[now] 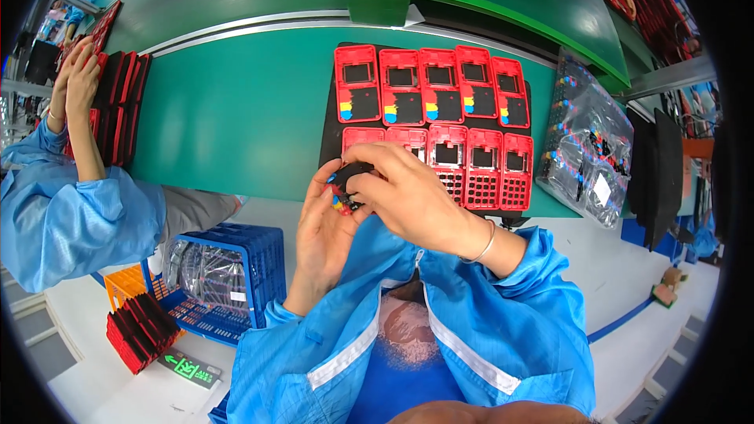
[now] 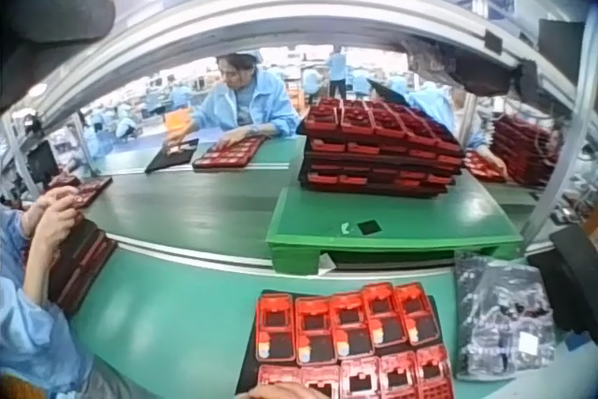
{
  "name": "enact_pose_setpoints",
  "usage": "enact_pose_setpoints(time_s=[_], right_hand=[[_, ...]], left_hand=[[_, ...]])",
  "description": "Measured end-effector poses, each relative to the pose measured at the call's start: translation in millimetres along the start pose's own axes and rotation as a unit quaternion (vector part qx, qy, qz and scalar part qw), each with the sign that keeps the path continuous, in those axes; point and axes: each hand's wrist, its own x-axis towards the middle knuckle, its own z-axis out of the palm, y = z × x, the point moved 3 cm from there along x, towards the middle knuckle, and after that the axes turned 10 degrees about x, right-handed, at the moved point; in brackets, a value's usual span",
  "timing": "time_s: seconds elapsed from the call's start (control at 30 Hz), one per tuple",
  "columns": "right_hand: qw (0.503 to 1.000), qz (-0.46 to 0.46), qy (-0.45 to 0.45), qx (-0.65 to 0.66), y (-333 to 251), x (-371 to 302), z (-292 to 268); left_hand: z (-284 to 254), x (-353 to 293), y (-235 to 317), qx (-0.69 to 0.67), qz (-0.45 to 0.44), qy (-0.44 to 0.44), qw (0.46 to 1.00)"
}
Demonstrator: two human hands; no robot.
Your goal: The person assembles electronic components into red plastic housings by hand, taking the components from plastic trays and inserting them into the housings.
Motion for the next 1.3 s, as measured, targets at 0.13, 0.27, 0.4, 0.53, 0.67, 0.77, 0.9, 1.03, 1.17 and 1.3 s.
enact_pose_setpoints(time_s=[0.13,0.27,0.4,0.53,0.67,0.77,0.9,1.03,1.17,1.3], right_hand=[[0.954,0.187,0.097,0.214,8.5,-9.0,-1.2],[0.990,-0.033,0.121,-0.065,11.4,-19.8,7.3],[0.960,-0.122,-0.009,-0.252,9.8,-48.0,41.1],[0.958,-0.113,-0.025,-0.264,7.8,-51.3,45.9],[0.956,-0.100,-0.038,-0.273,0.6,-52.2,47.4],[0.955,-0.092,-0.060,-0.277,-4.2,-54.3,47.9],[0.951,-0.049,-0.058,-0.301,-7.0,-50.2,48.9],[0.938,-0.002,-0.081,-0.338,-5.9,-47.2,60.8],[0.941,-0.003,-0.063,-0.331,-7.0,-36.1,59.0],[0.950,-0.011,-0.060,-0.305,6.3,-35.3,55.4]], left_hand=[[-25.3,-6.8,8.2,0.026,0.025,0.048,0.998],[-50.6,-16.3,18.2,0.093,0.029,0.094,0.991],[-70.1,-29.9,6.4,0.109,-0.007,0.085,0.990],[-66.6,-35.1,-3.4,0.120,-0.018,0.092,0.988],[-64.1,-32.8,-4.1,0.120,-0.021,0.083,0.989],[-62.8,-32.1,-3.4,0.122,-0.023,0.081,0.989],[-63.9,-33.6,-3.6,0.120,-0.023,0.083,0.989],[-63.8,-33.0,-4.0,0.131,-0.022,0.077,0.988],[-63.1,-33.8,-3.0,0.129,-0.028,0.087,0.987],[-65.6,-35.9,0.0,0.139,-0.017,0.086,0.986]])
